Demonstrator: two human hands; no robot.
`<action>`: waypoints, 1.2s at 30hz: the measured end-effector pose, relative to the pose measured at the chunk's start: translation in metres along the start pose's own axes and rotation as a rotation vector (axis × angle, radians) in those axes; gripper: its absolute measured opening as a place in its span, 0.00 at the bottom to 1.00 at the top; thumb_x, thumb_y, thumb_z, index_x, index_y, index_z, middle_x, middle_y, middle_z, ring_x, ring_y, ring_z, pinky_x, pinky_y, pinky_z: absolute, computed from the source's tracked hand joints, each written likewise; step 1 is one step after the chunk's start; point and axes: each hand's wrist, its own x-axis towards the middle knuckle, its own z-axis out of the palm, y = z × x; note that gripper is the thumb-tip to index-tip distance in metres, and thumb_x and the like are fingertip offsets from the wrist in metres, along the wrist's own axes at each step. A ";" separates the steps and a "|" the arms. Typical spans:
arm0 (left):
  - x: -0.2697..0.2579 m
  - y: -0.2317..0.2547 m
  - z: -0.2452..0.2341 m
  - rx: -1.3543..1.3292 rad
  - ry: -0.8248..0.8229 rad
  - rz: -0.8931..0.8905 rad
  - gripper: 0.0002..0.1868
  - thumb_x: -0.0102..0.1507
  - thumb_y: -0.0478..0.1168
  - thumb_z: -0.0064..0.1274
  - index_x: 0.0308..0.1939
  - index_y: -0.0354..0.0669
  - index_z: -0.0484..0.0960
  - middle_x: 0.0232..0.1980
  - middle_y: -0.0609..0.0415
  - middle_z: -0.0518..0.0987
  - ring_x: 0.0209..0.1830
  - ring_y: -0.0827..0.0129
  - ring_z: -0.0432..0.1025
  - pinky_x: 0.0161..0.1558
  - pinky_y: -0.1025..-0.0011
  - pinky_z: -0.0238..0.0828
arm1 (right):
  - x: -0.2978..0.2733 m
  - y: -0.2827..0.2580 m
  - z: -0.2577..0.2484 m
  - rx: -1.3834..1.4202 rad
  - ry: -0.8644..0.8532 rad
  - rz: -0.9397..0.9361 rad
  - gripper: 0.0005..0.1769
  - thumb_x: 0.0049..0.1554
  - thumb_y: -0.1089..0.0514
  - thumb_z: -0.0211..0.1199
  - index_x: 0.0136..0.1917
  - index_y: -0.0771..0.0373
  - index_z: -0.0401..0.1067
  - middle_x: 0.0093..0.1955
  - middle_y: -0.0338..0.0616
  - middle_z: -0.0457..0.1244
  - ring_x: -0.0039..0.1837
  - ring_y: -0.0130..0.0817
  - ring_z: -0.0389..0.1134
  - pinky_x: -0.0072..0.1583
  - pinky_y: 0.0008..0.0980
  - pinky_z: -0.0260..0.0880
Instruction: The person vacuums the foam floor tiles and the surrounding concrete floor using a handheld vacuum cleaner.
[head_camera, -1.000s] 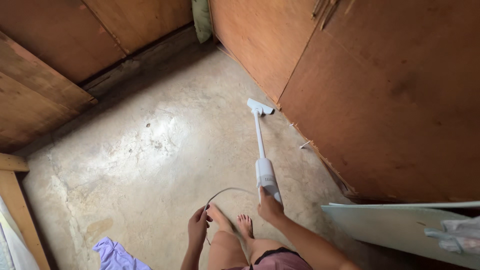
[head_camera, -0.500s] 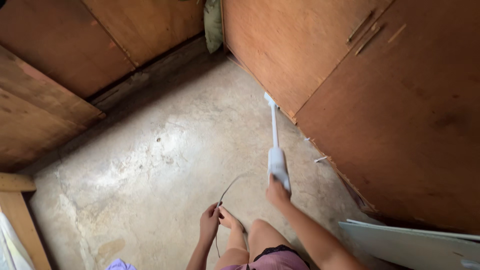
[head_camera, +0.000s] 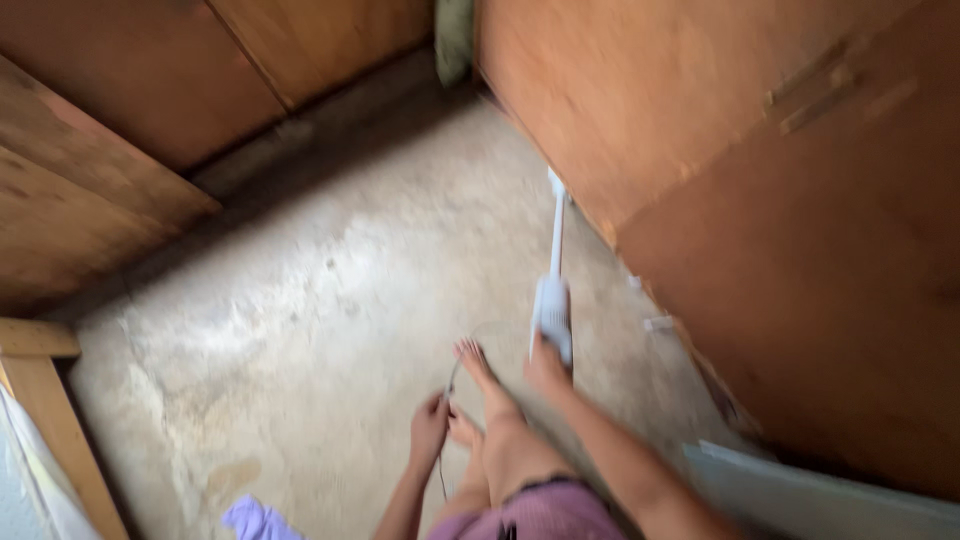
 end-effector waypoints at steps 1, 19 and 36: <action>0.004 0.000 0.001 0.001 0.012 -0.053 0.21 0.67 0.42 0.44 0.60 0.43 0.83 0.26 0.53 0.81 0.21 0.75 0.68 0.28 0.72 0.68 | -0.014 -0.008 0.002 -0.050 -0.030 -0.011 0.44 0.59 0.53 0.57 0.82 0.62 0.43 0.51 0.62 0.68 0.51 0.57 0.73 0.50 0.56 0.74; 0.130 0.037 -0.017 -0.028 0.166 -0.086 0.20 0.69 0.48 0.43 0.55 0.44 0.86 0.24 0.52 0.80 0.19 0.74 0.66 0.26 0.71 0.65 | 0.183 -0.026 -0.092 -0.146 -0.014 -0.150 0.43 0.58 0.49 0.62 0.81 0.56 0.48 0.46 0.61 0.69 0.48 0.59 0.73 0.48 0.57 0.72; 0.146 0.057 -0.018 -0.039 0.141 -0.071 0.19 0.69 0.46 0.45 0.56 0.45 0.86 0.24 0.54 0.81 0.19 0.76 0.66 0.25 0.72 0.64 | 0.217 -0.090 -0.089 -0.115 -0.011 -0.088 0.43 0.58 0.51 0.61 0.82 0.54 0.47 0.50 0.60 0.69 0.50 0.58 0.73 0.49 0.57 0.73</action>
